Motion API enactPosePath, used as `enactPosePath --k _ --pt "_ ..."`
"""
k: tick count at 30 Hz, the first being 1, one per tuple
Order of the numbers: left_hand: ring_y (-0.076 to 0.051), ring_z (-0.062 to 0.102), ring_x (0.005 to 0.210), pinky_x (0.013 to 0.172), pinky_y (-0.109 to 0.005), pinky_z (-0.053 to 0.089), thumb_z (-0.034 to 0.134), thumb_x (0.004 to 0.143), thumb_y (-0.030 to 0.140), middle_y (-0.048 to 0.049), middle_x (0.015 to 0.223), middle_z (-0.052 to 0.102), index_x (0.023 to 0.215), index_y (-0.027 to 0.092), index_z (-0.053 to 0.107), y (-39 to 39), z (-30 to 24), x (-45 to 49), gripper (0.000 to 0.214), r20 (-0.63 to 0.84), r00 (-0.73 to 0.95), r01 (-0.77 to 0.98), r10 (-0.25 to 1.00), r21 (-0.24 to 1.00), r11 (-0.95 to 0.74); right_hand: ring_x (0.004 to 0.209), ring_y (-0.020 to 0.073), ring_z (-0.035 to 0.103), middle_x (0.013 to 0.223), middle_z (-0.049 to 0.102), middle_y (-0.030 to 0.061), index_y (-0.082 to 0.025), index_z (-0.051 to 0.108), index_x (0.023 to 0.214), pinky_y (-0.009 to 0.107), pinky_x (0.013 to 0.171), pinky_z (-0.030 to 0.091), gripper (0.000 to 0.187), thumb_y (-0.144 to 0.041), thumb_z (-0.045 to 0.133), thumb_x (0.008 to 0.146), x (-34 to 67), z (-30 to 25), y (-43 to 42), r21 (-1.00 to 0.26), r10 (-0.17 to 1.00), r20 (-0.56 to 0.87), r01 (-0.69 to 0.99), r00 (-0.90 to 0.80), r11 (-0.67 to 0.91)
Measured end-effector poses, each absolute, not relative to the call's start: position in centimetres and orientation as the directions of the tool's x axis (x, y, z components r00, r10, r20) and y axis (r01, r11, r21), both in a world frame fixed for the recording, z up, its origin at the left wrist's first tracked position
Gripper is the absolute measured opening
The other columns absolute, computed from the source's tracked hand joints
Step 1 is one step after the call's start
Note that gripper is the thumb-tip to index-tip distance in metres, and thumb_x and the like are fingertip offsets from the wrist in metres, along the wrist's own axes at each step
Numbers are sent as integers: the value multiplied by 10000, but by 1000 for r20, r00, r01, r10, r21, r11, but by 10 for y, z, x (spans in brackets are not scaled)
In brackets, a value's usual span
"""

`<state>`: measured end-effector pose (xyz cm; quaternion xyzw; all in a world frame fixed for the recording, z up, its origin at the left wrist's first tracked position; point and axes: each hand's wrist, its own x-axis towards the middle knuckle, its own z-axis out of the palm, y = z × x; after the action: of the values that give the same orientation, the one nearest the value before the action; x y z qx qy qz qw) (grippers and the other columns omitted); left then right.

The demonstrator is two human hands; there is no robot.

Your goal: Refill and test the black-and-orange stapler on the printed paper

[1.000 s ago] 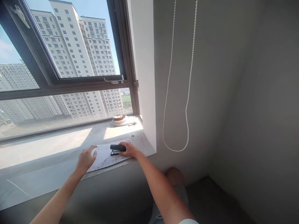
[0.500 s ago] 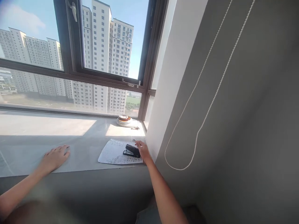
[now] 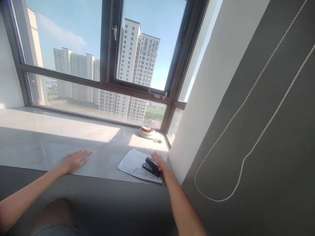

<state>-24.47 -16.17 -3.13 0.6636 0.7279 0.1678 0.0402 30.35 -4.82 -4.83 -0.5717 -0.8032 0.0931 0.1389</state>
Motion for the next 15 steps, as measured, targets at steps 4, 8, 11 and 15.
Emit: enactPosePath --k 4,8,11,15 --pt "-481 394 1475 1140 -713 325 461 945 391 -282 1573 463 1414 147 626 -158 -36 -250 553 194 -512 837 837 335 434 1580 277 310 1708 305 130 -220 525 1536 506 1289 253 501 -386 429 1073 253 -46 -46 -269 918 73 878 -391 395" --pt "-445 461 1420 1147 -679 344 385 982 323 -256 1500 548 1353 138 639 -155 -41 -253 486 240 -544 808 804 409 424 1587 262 291 1725 269 114 -243 491 1546 543 1292 222 485 -389 437 1087 167 -41 -41 -260 865 71 829 -496 496" --pt "-402 542 1344 1121 -586 410 316 998 270 -238 1398 626 1329 123 636 -157 -39 -258 483 273 -586 768 763 487 416 1594 254 267 1734 249 98 -254 475 1548 579 1289 196 486 -413 439 1091 101 -39 -40 -277 815 77 773 -574 571" --pt "-392 599 1270 1056 -523 474 273 999 251 -239 1367 643 1298 109 650 -160 -32 -263 502 280 -629 720 726 562 407 1591 252 268 1722 290 71 -312 461 1543 716 1245 150 463 -421 393 1099 35 -36 -40 -324 778 110 718 -618 616"
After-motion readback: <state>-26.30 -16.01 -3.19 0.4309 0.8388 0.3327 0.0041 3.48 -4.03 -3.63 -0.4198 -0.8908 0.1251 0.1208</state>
